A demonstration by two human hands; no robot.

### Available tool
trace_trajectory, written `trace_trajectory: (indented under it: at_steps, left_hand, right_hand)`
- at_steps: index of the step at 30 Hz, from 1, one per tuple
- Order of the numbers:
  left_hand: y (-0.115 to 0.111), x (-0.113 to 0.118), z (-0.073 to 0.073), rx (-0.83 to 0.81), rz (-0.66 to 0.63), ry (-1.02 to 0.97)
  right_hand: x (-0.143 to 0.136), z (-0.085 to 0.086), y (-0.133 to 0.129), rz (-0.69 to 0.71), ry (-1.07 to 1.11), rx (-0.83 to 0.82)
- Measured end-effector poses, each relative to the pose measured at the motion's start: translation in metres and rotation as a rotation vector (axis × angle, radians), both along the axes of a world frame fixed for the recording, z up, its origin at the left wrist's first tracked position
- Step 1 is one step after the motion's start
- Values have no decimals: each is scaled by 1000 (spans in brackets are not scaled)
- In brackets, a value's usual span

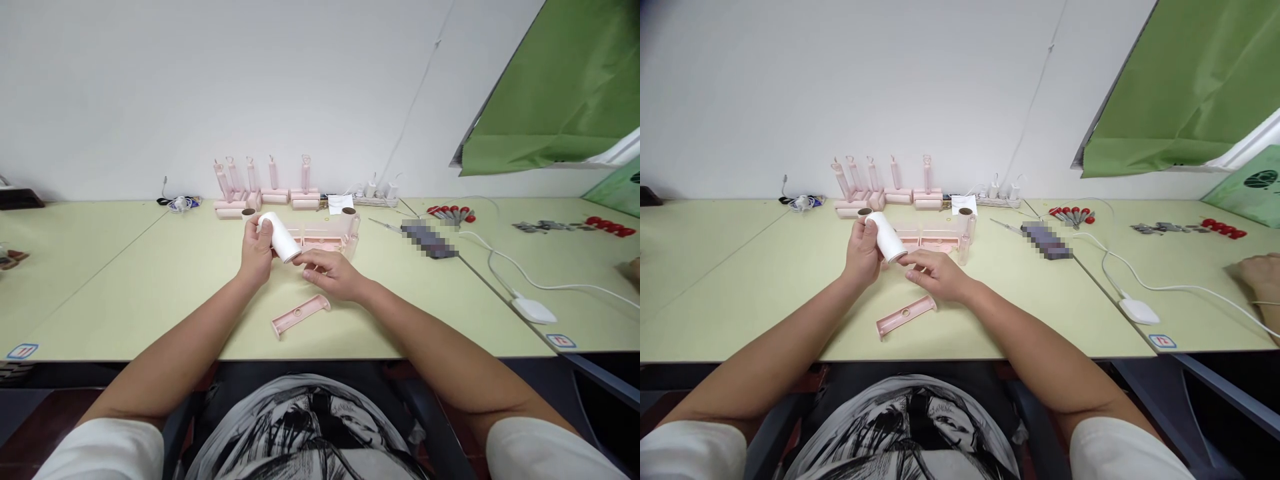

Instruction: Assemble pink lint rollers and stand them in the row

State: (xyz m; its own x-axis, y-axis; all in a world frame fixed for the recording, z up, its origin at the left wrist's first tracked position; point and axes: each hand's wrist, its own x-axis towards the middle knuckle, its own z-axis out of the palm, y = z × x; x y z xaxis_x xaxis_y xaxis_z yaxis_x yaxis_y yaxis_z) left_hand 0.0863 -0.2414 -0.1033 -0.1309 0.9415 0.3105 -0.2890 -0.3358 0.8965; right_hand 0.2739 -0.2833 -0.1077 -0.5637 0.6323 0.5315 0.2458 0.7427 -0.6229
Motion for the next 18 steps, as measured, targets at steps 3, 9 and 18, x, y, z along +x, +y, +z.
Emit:
trace_trajectory:
  at_steps: [3,9,18]
  left_hand:
    - [-6,2,2,-15,-104,29]
    - [-13,2,9,-40,-239,51]
    - [-7,-5,7,-9,-203,81]
  right_hand:
    - [-2,0,-2,21,-48,-27]
    - [-2,5,-3,66,-157,32]
    - [-8,4,-13,196,-638,-109]
